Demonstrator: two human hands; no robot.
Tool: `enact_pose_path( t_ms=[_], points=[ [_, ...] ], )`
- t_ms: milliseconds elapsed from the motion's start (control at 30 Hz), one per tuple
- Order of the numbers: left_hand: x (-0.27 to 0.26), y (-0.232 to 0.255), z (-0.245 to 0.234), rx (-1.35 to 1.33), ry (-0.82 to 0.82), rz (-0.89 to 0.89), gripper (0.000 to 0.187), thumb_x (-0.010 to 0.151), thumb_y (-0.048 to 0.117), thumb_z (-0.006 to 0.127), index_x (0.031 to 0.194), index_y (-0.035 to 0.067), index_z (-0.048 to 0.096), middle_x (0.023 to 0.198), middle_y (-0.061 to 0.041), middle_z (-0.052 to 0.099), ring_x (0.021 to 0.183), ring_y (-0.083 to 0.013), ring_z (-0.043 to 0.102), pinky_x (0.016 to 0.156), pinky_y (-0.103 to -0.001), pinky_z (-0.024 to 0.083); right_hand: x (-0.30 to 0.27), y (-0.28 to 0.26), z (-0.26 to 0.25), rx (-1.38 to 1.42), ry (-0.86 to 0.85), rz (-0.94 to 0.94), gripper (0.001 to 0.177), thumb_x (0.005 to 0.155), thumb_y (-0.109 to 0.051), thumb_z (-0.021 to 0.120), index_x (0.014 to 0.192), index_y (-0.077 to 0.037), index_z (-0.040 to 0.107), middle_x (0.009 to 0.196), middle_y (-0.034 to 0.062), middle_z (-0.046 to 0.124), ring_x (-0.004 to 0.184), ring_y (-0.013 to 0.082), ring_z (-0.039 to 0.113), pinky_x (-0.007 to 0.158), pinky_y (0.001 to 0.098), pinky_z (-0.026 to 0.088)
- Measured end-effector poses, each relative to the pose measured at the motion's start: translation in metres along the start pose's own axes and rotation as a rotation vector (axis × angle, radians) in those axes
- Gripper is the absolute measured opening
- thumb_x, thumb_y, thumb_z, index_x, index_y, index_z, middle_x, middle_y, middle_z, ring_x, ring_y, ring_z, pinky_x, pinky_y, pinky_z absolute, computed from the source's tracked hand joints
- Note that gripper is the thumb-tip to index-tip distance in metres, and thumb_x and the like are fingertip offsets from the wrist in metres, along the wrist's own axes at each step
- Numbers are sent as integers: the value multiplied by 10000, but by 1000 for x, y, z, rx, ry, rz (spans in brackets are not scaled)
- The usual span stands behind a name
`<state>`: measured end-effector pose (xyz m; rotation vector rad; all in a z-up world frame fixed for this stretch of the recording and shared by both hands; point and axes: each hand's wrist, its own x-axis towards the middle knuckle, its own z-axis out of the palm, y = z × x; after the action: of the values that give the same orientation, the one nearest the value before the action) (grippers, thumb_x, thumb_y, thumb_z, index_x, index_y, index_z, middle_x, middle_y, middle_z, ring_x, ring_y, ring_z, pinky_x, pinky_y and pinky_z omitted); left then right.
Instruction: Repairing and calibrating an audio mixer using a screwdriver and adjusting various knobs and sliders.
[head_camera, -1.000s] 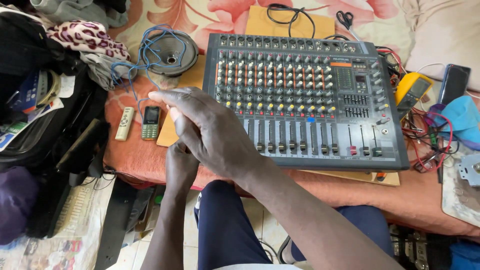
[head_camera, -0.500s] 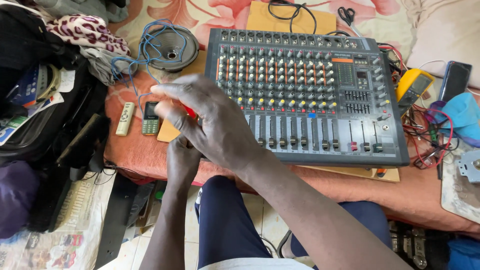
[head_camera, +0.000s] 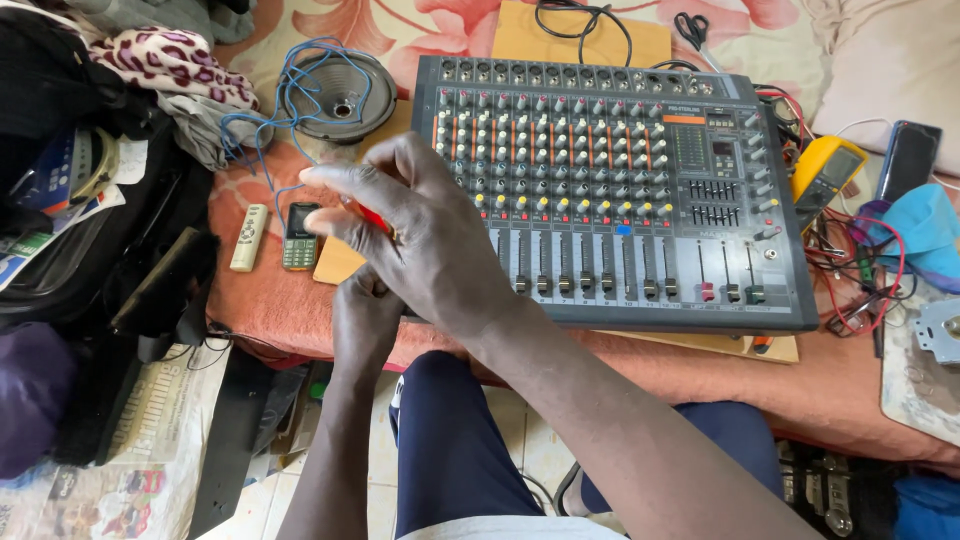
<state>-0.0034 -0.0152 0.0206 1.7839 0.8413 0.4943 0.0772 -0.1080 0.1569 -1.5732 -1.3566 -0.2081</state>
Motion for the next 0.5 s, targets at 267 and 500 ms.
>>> enact_pose_path(
  t_ms=[267, 500],
  points=[
    [20, 10, -9, 437, -129, 62, 308, 832, 261, 537, 644, 57, 402, 654, -208, 321, 788, -248, 191, 585, -476, 277, 4, 13, -2, 11, -93, -93, 376, 1172, -109, 478, 1541, -96, 405, 1443, 137, 636, 1354, 284, 640, 1230, 362, 483],
    [35, 17, -18, 621, -260, 155, 371, 899, 299, 433, 886, -19, 624, 875, -349, 678, 817, -620, 540, 705, -611, 398, 4, 5, -2, -22, -50, -6, 406, 1068, -454, 528, 1374, -197, 604, 1218, 53, 561, 1107, 193, 685, 989, 331, 564]
  ],
)
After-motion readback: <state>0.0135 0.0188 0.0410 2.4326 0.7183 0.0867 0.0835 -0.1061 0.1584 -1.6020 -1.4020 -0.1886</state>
